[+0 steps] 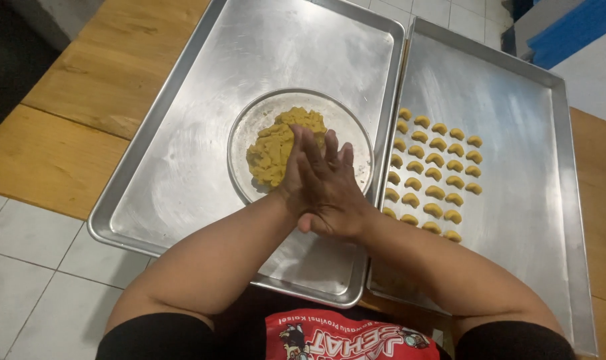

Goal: Shaping small pieces of yellow dough into crescent-shaped cookies and arranging them on a baking tray.

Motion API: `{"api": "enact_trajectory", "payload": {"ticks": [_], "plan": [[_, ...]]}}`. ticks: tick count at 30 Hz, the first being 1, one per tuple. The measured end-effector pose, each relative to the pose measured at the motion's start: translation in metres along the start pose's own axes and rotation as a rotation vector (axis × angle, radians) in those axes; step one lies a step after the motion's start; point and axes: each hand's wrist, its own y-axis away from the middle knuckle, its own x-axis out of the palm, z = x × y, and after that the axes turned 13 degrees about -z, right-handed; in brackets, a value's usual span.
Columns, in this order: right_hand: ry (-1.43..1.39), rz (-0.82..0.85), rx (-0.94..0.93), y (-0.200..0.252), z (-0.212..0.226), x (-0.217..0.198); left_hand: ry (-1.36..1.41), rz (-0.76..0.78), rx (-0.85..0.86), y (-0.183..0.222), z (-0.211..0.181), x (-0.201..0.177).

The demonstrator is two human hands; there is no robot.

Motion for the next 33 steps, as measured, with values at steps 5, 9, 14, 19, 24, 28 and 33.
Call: {"api": "enact_trajectory", "payload": {"ticks": [5,9,14,19,24,28,33], "plan": [[0.371,0.011,0.213,0.0,-0.04,-0.029,0.031,0.129,-0.104,0.049,-0.013,0.037],[-0.172,-0.194,0.455,-0.01,-0.041,-0.056,0.031,0.122,-0.057,0.011,-0.004,0.011],[0.044,-0.137,0.281,-0.01,-0.029,-0.066,-0.04,0.109,0.02,0.002,-0.013,0.004],[0.085,-0.132,0.144,-0.014,-0.018,-0.048,-0.103,0.034,0.097,0.006,-0.013,0.012],[0.209,-0.104,0.211,-0.015,-0.019,-0.038,-0.138,-0.062,0.158,0.015,-0.021,0.018],[-0.286,-0.071,0.775,-0.034,-0.035,-0.048,-0.14,-0.126,0.204,0.016,-0.042,0.018],[-0.525,-0.158,1.075,-0.033,-0.055,-0.04,0.033,-0.13,0.356,0.021,-0.087,0.021]]}}
